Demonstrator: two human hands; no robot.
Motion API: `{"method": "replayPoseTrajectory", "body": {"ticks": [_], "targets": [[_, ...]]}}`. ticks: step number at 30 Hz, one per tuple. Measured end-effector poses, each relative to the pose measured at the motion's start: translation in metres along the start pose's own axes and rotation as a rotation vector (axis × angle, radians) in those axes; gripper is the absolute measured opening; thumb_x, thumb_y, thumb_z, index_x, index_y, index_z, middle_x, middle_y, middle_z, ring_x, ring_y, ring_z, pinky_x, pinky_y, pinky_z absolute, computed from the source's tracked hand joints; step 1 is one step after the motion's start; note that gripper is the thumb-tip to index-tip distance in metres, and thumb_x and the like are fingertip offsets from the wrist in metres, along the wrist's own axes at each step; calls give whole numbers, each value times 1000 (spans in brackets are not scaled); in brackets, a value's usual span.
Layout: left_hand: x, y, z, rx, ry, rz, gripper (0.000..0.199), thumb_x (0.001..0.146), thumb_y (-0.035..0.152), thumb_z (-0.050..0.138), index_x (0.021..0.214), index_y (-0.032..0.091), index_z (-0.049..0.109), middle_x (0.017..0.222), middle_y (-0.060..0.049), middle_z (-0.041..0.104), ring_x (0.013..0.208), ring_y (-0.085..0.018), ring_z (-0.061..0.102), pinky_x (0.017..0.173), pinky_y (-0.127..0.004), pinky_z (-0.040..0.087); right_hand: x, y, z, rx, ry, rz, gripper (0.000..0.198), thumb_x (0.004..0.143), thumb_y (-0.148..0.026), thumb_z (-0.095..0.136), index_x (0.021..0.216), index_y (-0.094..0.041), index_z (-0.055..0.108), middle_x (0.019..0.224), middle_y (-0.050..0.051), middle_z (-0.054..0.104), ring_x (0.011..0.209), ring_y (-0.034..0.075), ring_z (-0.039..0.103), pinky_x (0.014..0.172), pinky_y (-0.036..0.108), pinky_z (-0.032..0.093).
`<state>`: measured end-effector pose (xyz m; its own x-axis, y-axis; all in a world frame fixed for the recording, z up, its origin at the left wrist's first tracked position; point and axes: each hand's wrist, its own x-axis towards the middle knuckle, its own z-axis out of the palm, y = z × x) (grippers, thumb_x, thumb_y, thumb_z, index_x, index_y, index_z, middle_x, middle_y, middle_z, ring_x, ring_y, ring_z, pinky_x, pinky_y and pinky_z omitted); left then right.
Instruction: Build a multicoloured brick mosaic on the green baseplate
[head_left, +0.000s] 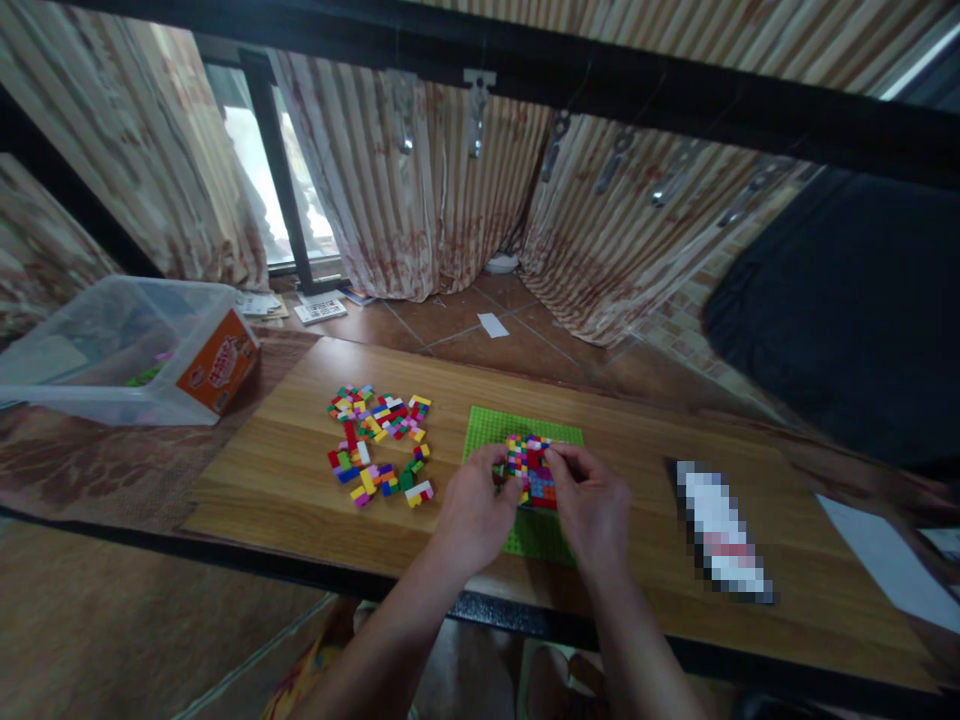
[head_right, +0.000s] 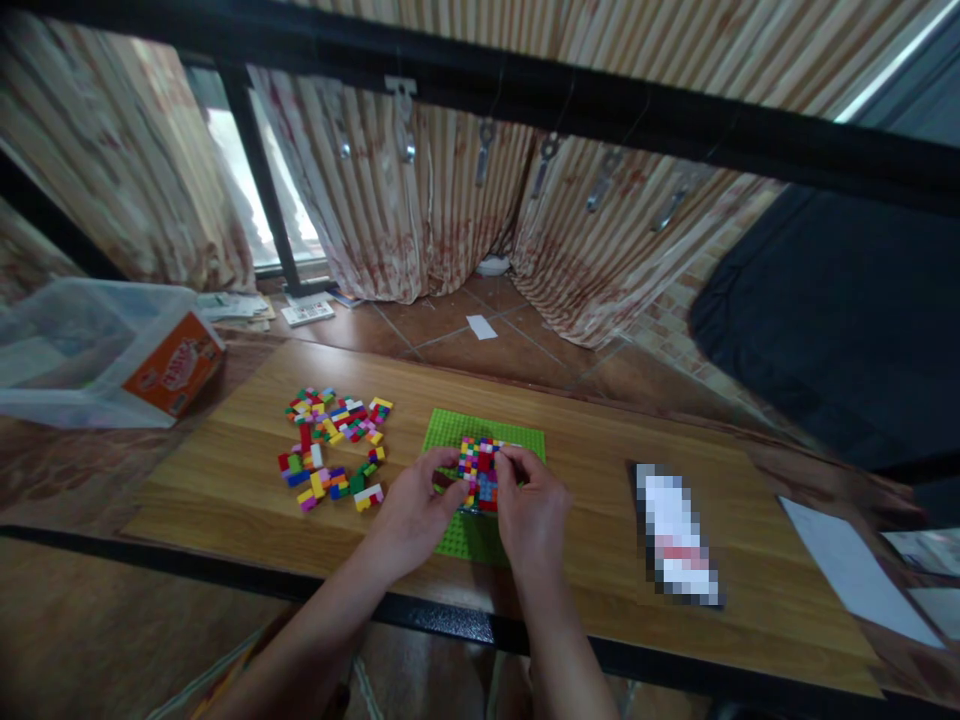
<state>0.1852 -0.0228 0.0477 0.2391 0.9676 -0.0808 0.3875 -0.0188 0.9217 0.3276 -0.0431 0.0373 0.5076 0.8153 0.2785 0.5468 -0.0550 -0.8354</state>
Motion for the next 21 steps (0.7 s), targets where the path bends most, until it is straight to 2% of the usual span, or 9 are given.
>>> {"method": "replayPoseTrajectory", "body": {"ticks": [11,21], "targets": [[-3,3,1,23,11,4,34,85,20,58,119,17,61,118,-11,69,110,-25,64,99,-40,48,-1,-9,1,-86,51,16,24,82,-38,59,81,-20,75,83,8,78,76,25,72,73,36,52],[-3,5,2,55,35,0,35,84,22,60,119,18,62,117,-11,69,111,-25,64,99,-40,48,-2,-9,2,-111,81,5,25,81,-37,58,80,-19,75,82,9,78,74,25,72,72,36,52]]}}
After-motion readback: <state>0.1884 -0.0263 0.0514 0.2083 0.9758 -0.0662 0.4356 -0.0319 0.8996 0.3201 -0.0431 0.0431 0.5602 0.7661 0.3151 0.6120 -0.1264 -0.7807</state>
